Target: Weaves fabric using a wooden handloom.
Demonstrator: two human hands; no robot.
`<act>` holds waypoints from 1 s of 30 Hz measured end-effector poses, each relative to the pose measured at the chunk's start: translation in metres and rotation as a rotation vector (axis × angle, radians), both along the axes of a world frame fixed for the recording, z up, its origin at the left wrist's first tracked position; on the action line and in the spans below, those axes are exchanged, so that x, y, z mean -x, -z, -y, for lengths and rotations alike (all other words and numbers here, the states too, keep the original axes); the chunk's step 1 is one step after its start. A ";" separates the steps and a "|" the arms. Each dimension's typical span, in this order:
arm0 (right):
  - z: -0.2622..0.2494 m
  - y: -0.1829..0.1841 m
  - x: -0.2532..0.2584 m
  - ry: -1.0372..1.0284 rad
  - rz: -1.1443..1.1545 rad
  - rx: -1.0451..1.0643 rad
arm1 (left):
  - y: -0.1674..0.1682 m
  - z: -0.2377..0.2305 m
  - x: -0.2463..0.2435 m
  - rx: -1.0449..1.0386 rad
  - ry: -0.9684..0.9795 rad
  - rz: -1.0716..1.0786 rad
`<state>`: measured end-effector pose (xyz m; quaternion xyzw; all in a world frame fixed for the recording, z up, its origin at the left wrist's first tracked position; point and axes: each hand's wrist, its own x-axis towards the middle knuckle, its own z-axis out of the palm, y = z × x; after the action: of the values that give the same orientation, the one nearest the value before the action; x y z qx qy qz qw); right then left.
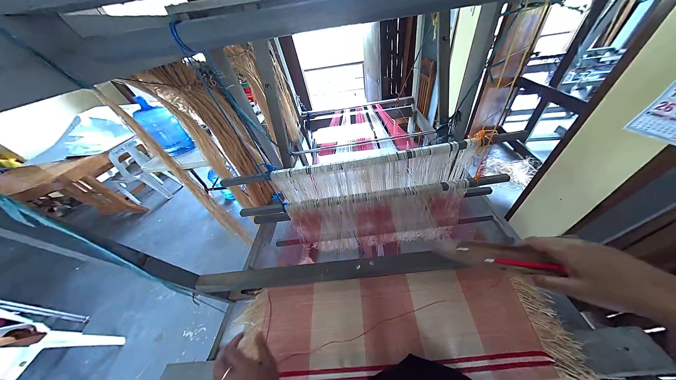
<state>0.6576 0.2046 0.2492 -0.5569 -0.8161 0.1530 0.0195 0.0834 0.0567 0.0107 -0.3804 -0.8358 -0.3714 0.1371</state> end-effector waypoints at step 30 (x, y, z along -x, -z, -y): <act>-0.026 0.211 -0.033 0.992 -0.650 -0.440 | -0.041 -0.033 -0.066 -0.649 0.175 1.246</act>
<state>0.6902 0.2308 0.0378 -0.7771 -0.4254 0.1158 0.4493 0.1490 0.0898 0.0518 -0.1027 -0.5719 -0.7602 -0.2907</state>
